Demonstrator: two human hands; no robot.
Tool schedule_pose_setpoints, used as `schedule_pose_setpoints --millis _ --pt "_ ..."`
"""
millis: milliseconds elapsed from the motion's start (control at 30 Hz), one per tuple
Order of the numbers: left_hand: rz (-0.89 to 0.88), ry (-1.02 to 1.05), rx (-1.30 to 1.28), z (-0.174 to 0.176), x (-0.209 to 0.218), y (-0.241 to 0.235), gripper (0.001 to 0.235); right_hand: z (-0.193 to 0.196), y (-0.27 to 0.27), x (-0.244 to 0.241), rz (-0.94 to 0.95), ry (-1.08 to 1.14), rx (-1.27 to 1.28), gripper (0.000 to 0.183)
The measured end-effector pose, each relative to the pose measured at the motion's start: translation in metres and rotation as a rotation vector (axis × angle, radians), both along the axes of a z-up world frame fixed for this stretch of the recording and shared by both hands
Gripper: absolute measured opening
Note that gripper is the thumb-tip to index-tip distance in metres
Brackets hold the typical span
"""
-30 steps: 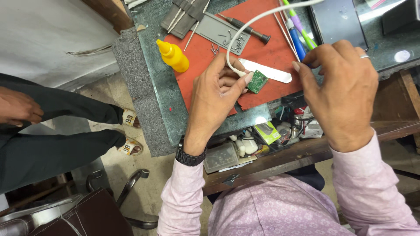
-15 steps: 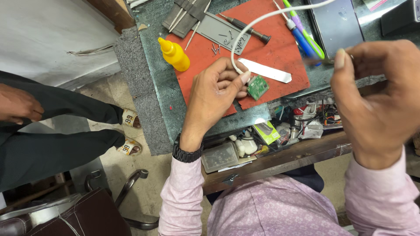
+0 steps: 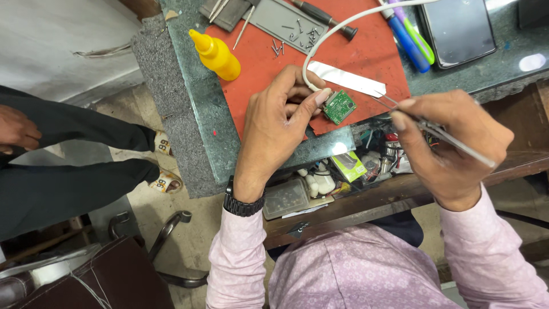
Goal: The person cleans a small green circuit board and a black plastic housing using a toothbrush and a liquid from a yellow bottle. They scrub the components, apply the liquid, and then place the circuit board back into the housing.
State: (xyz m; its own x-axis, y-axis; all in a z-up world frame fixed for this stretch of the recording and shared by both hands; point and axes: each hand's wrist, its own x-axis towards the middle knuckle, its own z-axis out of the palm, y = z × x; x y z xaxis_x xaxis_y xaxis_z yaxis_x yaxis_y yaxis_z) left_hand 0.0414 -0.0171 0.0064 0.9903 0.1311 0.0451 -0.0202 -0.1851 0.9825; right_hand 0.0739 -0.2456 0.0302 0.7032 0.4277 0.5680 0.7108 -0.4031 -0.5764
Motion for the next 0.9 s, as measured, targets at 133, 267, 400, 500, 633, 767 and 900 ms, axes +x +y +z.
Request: schedule_pose_setpoints --millis 133,267,400,500,633,767,900 --pt "-0.009 -0.005 -0.026 0.003 0.003 -0.001 0.015 -0.027 0.007 -0.003 0.102 0.122 0.184 0.016" --pt "-0.007 0.027 -0.042 0.001 0.003 -0.002 0.014 -0.040 0.010 -0.007 0.097 0.062 0.076 0.019" --pt "-0.004 0.065 -0.044 0.003 0.005 -0.003 0.015 -0.034 0.013 -0.003 0.125 -0.060 -0.020 0.022" --pt "0.011 0.069 -0.014 0.004 0.005 -0.004 0.015 -0.031 0.016 -0.003 0.128 -0.066 -0.037 0.024" --pt "0.015 0.076 -0.012 0.004 0.006 -0.004 0.015 -0.031 0.017 -0.003 0.123 -0.064 -0.027 0.024" --pt "0.019 0.073 -0.008 0.004 0.006 -0.004 0.015 -0.031 0.017 -0.003 0.126 -0.082 -0.045 0.024" --pt "0.017 0.051 -0.015 0.004 0.005 -0.005 0.015 -0.030 0.017 -0.004 0.132 -0.114 -0.058 0.024"
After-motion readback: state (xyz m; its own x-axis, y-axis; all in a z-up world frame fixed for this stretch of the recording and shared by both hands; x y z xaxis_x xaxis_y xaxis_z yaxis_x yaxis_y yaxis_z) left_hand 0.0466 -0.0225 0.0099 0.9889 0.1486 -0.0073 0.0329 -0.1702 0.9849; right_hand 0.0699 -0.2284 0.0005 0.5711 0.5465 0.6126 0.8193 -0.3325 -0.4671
